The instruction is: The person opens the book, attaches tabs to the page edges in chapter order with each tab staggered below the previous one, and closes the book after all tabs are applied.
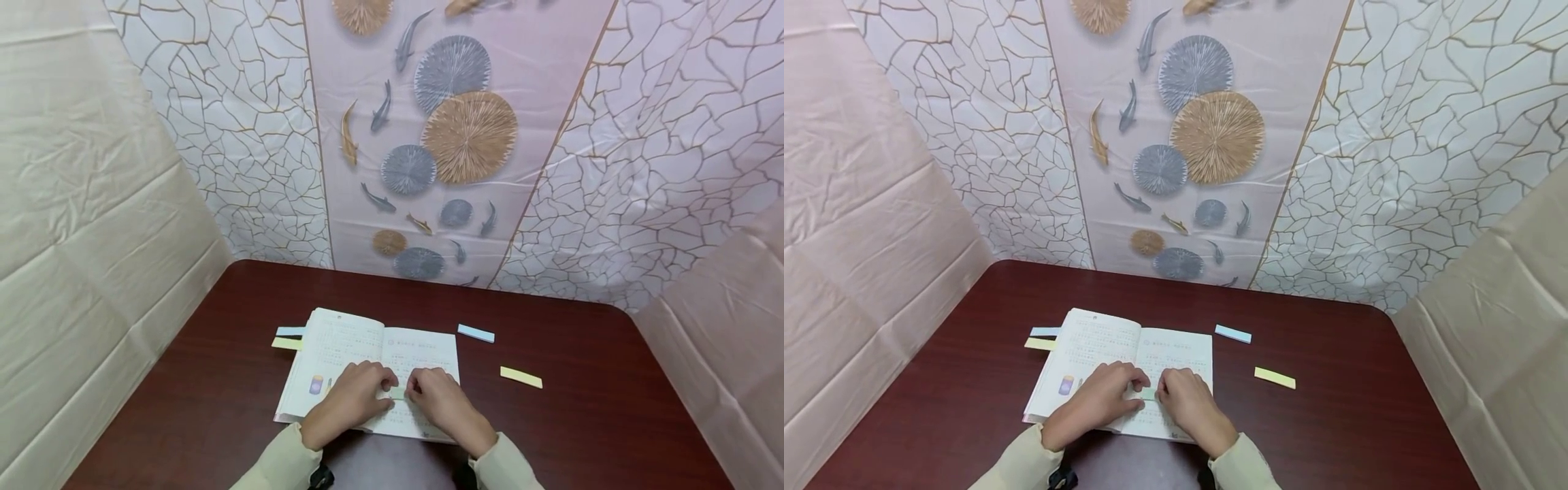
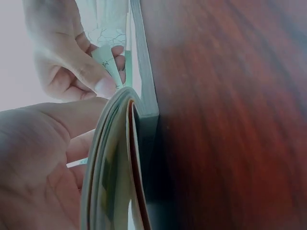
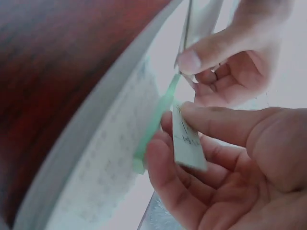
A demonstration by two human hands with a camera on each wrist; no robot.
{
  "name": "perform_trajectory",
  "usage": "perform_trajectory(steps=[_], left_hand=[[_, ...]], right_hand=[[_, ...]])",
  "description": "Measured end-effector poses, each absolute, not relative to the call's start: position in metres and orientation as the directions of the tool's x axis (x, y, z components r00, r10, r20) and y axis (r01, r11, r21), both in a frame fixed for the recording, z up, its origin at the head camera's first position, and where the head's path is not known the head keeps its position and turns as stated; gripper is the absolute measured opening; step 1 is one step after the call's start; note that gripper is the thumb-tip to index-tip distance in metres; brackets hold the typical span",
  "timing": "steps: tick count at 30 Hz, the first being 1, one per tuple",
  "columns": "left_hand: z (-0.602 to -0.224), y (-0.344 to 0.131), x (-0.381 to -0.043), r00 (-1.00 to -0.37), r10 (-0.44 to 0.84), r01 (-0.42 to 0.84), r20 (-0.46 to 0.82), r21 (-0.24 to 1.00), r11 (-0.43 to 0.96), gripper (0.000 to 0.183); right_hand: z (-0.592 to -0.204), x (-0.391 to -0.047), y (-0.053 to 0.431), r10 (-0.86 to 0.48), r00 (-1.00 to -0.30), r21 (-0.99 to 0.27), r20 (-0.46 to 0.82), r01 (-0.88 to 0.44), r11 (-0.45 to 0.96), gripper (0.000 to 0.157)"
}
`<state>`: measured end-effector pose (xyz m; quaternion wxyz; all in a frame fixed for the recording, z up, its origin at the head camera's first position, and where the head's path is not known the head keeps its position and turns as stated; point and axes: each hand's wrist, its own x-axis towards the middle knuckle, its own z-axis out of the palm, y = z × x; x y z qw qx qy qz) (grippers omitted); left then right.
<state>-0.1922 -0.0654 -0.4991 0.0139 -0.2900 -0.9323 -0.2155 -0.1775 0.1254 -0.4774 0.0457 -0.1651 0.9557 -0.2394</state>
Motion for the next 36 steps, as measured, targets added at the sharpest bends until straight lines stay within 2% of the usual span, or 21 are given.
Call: perform_trajectory(steps=[5, 11, 15, 20, 26, 36], left_hand=[[-0.504, -0.059, -0.191, -0.852, 0.509, 0.508, 0.122, 0.424, 0.750, 0.016], [-0.508, -0.052, -0.189, -0.867, 0.491, 0.467, 0.086, 0.484, 0.740, 0.015], [-0.507, -0.054, -0.190, -0.873, 0.480, 0.453, 0.083, 0.502, 0.737, 0.016], [-0.506, -0.060, -0.191, -0.882, 0.465, 0.436, 0.081, 0.517, 0.737, 0.017], [-0.504, -0.063, -0.195, -0.887, 0.454, 0.424, 0.080, 0.528, 0.736, 0.017], [-0.506, -0.061, -0.196, -0.892, 0.448, 0.409, 0.060, 0.527, 0.745, 0.015]], right_hand=[[-0.476, -0.173, 0.140, -0.356, -0.933, -0.572, -0.046, -0.267, 0.775, 0.021], [-0.473, -0.165, 0.174, -0.229, -0.972, -0.638, -0.055, -0.142, 0.757, 0.018], [-0.471, -0.169, 0.200, -0.163, -0.981, -0.707, -0.104, -0.042, 0.706, 0.012], [-0.472, -0.181, 0.233, -0.240, -0.951, -0.773, -0.197, 0.000, 0.634, 0.010], [-0.475, -0.195, 0.251, -0.360, -0.881, -0.776, -0.306, 0.012, 0.631, 0.014], [-0.480, -0.212, 0.253, -0.412, -0.846, -0.739, -0.339, -0.031, 0.673, 0.018]])
